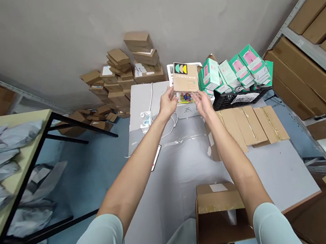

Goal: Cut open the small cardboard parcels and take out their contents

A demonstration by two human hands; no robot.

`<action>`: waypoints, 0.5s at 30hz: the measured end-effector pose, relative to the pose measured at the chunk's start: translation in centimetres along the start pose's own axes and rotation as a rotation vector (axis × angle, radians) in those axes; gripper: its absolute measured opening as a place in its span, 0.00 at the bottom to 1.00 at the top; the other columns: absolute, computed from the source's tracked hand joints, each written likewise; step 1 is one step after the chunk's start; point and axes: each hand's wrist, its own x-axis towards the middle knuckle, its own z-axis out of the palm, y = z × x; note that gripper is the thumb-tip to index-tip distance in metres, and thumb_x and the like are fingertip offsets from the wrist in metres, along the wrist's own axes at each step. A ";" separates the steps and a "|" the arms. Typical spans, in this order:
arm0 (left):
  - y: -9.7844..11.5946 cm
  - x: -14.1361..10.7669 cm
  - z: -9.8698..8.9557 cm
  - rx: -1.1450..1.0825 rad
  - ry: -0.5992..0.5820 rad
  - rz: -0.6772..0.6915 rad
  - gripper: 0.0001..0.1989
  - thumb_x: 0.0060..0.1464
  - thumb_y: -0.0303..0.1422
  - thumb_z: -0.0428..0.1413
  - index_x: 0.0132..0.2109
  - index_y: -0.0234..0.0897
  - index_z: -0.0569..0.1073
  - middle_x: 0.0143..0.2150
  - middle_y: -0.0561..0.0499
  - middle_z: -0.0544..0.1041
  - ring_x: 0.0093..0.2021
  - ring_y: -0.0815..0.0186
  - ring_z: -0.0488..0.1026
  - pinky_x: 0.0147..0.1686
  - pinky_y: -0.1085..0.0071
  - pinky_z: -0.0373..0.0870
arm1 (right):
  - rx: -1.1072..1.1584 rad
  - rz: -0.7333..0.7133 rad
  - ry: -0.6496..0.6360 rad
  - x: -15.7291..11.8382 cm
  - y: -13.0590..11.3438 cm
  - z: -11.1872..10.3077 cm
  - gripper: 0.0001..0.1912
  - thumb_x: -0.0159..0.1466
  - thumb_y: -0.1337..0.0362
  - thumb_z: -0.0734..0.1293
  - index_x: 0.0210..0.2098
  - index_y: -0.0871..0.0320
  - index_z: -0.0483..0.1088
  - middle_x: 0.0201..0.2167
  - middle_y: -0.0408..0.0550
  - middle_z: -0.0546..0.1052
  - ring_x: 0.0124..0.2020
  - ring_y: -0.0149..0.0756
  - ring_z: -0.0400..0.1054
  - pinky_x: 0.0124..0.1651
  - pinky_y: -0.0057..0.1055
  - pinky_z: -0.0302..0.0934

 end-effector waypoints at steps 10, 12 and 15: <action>-8.8 -14.3 -8.6 0.348 -0.002 -0.170 0.46 0.56 0.21 0.59 0.82 0.38 0.65 0.84 0.44 0.62 0.84 0.52 0.59 0.83 0.53 0.59 | -0.398 0.206 -0.094 -5.2 11.4 -5.0 0.12 0.67 0.64 0.74 0.51 0.53 0.76 0.56 0.54 0.87 0.58 0.43 0.83 0.67 0.48 0.77; -10.0 -17.2 -11.6 0.438 0.030 -0.228 0.46 0.56 0.22 0.60 0.81 0.37 0.65 0.83 0.43 0.64 0.83 0.52 0.63 0.83 0.54 0.59 | -0.520 0.243 -0.145 -6.0 14.2 -5.6 0.14 0.68 0.62 0.74 0.53 0.53 0.77 0.59 0.55 0.86 0.59 0.44 0.83 0.68 0.49 0.77; -11.5 -21.0 -16.1 0.546 0.079 -0.321 0.45 0.55 0.22 0.60 0.80 0.33 0.67 0.82 0.41 0.66 0.82 0.50 0.64 0.84 0.55 0.57 | -0.749 0.245 -0.291 -7.2 19.1 -5.8 0.18 0.70 0.59 0.72 0.58 0.54 0.76 0.63 0.58 0.85 0.64 0.47 0.80 0.70 0.53 0.74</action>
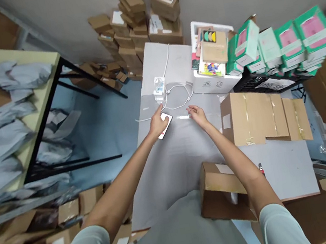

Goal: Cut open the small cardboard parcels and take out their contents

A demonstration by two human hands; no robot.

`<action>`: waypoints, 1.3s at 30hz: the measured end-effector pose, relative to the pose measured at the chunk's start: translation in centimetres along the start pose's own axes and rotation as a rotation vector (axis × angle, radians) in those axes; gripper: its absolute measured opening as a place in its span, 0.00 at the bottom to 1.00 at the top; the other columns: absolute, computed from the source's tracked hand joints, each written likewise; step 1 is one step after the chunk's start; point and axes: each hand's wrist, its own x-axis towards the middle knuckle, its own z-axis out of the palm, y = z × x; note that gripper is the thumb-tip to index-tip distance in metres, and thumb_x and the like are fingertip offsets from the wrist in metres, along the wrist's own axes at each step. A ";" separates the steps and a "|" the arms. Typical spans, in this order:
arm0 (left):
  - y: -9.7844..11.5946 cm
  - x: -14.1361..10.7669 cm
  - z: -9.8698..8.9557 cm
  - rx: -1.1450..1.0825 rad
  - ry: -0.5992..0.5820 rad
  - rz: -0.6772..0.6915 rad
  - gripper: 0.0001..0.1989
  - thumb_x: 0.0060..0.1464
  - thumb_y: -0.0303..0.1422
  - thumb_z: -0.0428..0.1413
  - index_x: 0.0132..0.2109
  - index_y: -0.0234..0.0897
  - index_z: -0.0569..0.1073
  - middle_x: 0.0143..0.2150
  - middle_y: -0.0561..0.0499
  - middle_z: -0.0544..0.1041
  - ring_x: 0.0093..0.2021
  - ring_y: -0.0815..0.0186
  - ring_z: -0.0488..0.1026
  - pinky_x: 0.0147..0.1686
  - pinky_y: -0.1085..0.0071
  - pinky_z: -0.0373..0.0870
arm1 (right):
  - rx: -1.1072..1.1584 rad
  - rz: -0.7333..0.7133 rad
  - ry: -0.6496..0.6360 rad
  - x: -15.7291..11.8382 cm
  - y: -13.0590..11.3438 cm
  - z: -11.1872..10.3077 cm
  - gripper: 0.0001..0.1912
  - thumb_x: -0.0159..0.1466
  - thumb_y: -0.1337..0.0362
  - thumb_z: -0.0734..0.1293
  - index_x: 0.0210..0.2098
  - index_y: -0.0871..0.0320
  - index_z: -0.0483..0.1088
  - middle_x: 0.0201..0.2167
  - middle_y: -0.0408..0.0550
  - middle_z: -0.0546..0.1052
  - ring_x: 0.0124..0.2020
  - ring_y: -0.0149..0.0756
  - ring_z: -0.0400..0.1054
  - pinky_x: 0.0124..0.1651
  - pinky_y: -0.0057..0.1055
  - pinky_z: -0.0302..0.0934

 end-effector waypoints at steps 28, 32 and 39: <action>-2.6 -29.2 -3.8 -0.178 0.086 -0.186 0.38 0.62 0.30 0.56 0.79 0.35 0.69 0.79 0.41 0.71 0.80 0.54 0.69 0.82 0.53 0.62 | -0.712 -0.382 -0.263 -10.2 1.6 0.2 0.36 0.74 0.61 0.66 0.79 0.57 0.63 0.84 0.56 0.60 0.88 0.49 0.43 0.88 0.58 0.35; 0.2 -34.0 0.5 -0.296 -0.084 -0.224 0.31 0.67 0.34 0.56 0.75 0.39 0.74 0.76 0.43 0.75 0.78 0.53 0.71 0.81 0.51 0.63 | -0.692 -0.417 0.035 -22.1 0.9 -9.9 0.36 0.76 0.48 0.66 0.79 0.52 0.63 0.83 0.54 0.64 0.86 0.50 0.50 0.87 0.58 0.40; 1.1 -38.5 5.9 -0.454 -0.402 -0.387 0.27 0.73 0.44 0.54 0.71 0.38 0.76 0.77 0.37 0.74 0.80 0.50 0.69 0.81 0.50 0.60 | -0.525 -0.016 0.809 -44.6 11.3 -22.6 0.54 0.67 0.25 0.60 0.78 0.58 0.63 0.79 0.71 0.67 0.81 0.59 0.61 0.81 0.62 0.56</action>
